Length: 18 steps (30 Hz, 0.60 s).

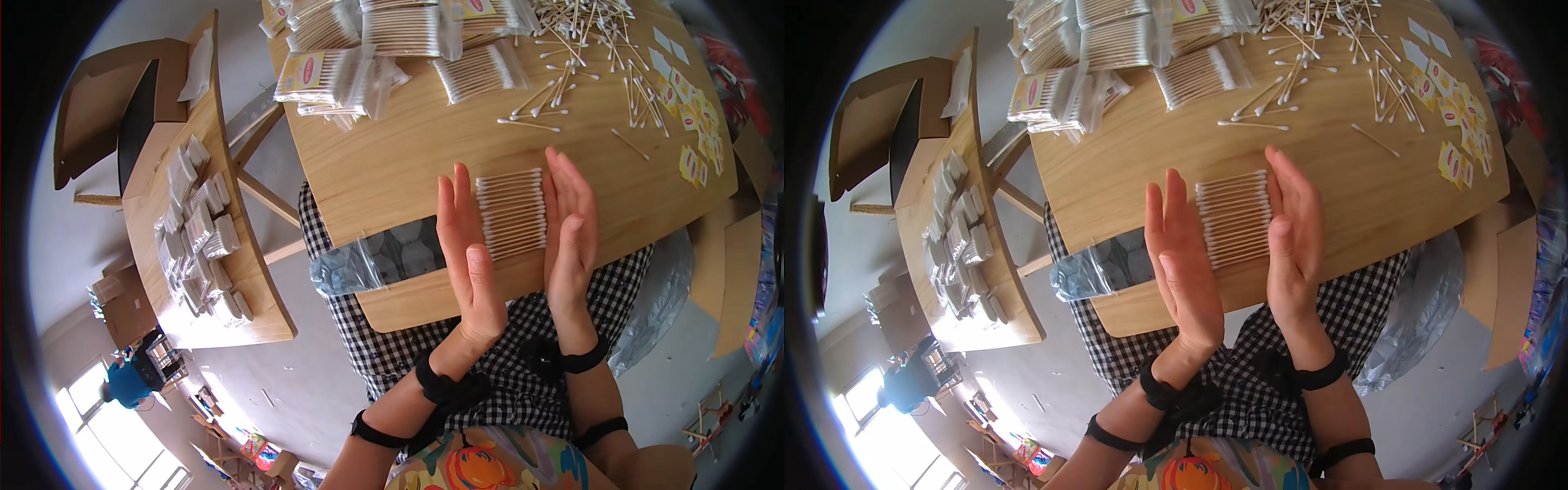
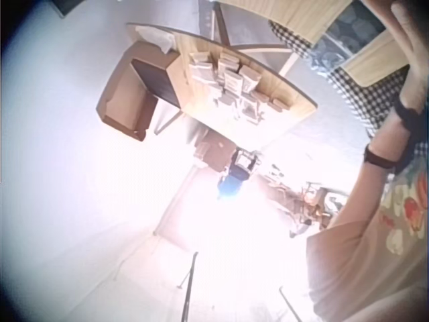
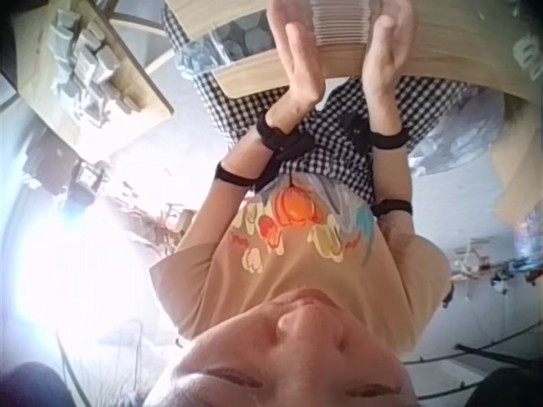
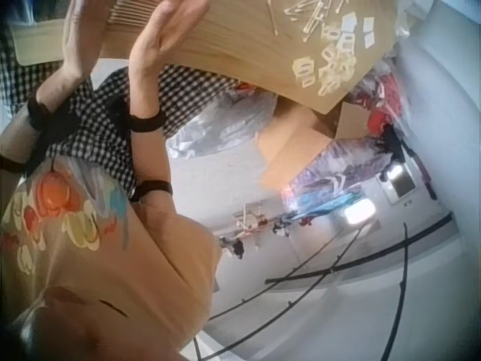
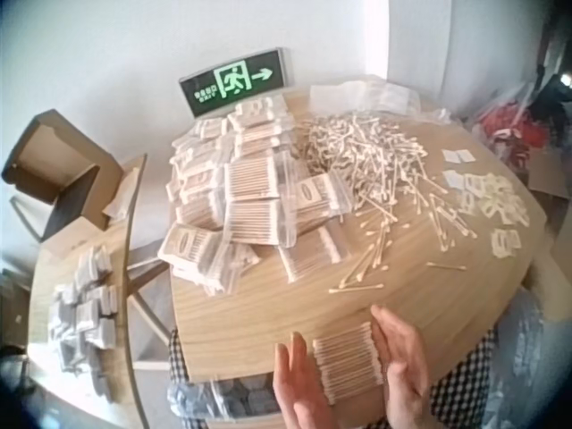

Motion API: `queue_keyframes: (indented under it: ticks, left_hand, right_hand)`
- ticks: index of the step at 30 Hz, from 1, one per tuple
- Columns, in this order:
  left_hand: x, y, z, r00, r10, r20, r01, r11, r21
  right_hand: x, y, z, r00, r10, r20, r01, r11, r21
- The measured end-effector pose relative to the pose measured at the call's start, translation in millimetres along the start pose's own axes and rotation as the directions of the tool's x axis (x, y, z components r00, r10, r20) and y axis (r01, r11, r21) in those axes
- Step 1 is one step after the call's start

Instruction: The recorder aligns cotton swabs on a desk and packages them into small plastic bags.

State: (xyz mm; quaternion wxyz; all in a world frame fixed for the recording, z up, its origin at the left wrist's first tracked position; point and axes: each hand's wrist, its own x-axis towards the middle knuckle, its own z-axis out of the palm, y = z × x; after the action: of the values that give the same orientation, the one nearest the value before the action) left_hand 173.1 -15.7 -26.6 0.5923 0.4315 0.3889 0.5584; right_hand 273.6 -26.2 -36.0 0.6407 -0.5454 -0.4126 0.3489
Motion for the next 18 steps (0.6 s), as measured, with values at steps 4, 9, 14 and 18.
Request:
queue_keyframes:
  ticks: [4,9,14,18]
  left_hand:
    - [15.5,2.9,-2.0,0.999,-0.016,-0.036,0.016,1.0,0.0]
    - [30.8,-1.6,2.3,0.999,-0.024,0.036,0.024,1.0,-0.013]
    - [28.1,16.8,-1.5,0.992,-0.085,0.092,0.076,0.992,0.098]
    - [24.1,8.7,-2.9,0.994,-0.047,0.096,0.039,0.996,0.084]
  right_hand:
    - [10.8,3.6,-11.5,0.995,0.028,-0.095,-0.025,0.999,0.031]
    - [19.4,6.0,3.5,0.996,0.074,-0.054,-0.07,0.995,0.075]
    - [19.7,3.1,-7.9,0.996,0.088,0.001,-0.088,0.993,0.082]
    - [19.3,4.1,-8.8,0.997,0.061,0.045,-0.063,0.996,0.056]
